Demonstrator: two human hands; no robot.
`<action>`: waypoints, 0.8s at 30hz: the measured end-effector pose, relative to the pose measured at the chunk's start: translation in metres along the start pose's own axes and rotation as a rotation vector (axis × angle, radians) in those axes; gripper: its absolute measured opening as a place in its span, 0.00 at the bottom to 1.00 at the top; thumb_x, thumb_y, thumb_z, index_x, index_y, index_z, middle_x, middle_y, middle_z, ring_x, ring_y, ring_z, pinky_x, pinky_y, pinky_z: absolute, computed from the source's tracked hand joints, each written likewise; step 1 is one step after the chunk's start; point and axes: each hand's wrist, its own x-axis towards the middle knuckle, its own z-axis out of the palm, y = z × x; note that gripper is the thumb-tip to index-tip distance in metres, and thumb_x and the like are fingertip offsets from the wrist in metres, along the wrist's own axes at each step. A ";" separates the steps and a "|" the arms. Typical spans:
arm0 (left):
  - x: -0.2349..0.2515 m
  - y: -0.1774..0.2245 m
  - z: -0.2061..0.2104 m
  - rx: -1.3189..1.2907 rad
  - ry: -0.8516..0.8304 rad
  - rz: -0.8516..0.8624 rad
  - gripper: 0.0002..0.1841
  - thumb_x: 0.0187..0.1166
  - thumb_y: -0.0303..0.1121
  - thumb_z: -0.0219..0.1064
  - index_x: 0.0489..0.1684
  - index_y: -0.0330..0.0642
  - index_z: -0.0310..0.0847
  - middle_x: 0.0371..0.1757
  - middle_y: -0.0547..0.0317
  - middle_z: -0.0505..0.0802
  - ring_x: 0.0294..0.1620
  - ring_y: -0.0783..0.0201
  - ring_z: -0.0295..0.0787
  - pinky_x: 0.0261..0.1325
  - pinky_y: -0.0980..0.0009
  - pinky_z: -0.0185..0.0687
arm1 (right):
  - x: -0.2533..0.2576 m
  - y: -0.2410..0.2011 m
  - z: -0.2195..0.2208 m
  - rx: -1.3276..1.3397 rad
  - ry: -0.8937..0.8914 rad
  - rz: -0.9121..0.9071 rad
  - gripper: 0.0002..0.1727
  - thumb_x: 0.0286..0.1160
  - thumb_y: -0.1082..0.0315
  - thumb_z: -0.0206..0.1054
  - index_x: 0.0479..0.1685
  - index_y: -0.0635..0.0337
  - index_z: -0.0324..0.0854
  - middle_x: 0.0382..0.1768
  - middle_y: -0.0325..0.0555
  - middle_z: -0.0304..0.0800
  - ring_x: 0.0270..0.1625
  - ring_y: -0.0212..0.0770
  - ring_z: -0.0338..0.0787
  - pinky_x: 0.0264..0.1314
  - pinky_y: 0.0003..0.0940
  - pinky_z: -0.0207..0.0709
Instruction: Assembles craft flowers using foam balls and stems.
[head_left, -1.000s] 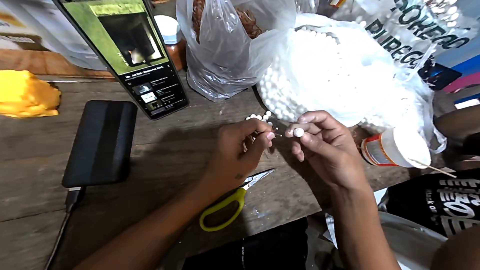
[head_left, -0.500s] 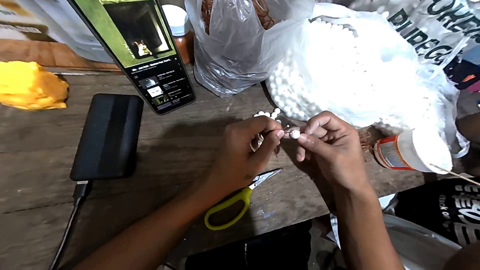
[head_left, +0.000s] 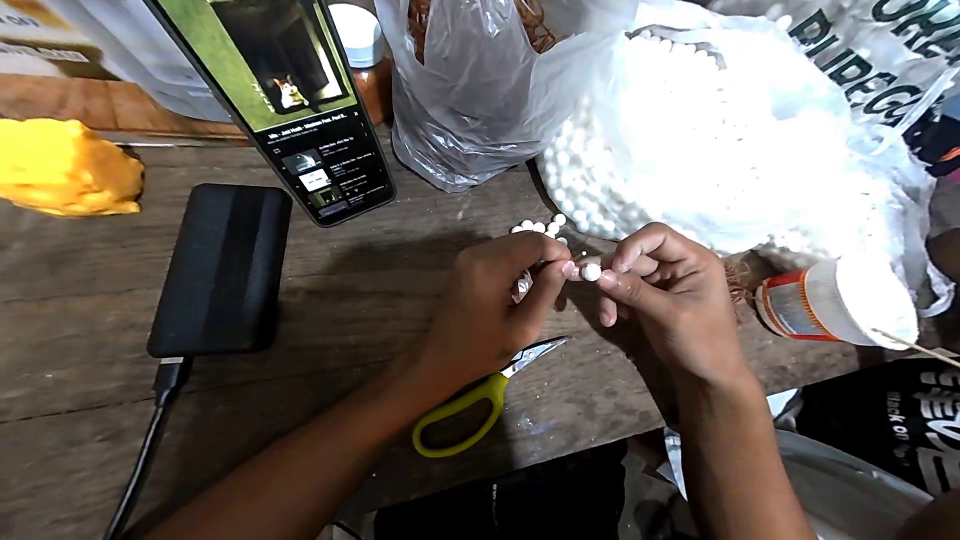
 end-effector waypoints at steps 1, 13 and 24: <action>0.000 0.000 0.000 0.015 -0.005 0.008 0.07 0.80 0.24 0.64 0.37 0.33 0.88 0.31 0.60 0.90 0.30 0.78 0.84 0.33 0.83 0.81 | 0.000 -0.001 0.000 -0.022 0.004 -0.003 0.09 0.71 0.79 0.72 0.37 0.52 0.83 0.27 0.35 0.93 0.24 0.25 0.89 0.29 0.18 0.85; 0.000 -0.004 -0.004 0.240 -0.064 0.159 0.09 0.78 0.28 0.64 0.34 0.36 0.91 0.28 0.58 0.90 0.29 0.71 0.85 0.33 0.77 0.80 | 0.001 -0.024 -0.008 -0.656 -0.115 -0.189 0.03 0.75 0.69 0.69 0.35 0.53 0.82 0.36 0.29 0.93 0.32 0.17 0.87 0.33 0.13 0.82; -0.004 0.000 0.003 0.213 -0.070 0.146 0.08 0.78 0.27 0.64 0.35 0.36 0.91 0.30 0.57 0.91 0.32 0.70 0.86 0.36 0.76 0.81 | -0.001 -0.020 -0.009 -0.559 -0.108 -0.178 0.05 0.75 0.70 0.70 0.33 0.53 0.80 0.37 0.30 0.94 0.32 0.18 0.88 0.33 0.14 0.83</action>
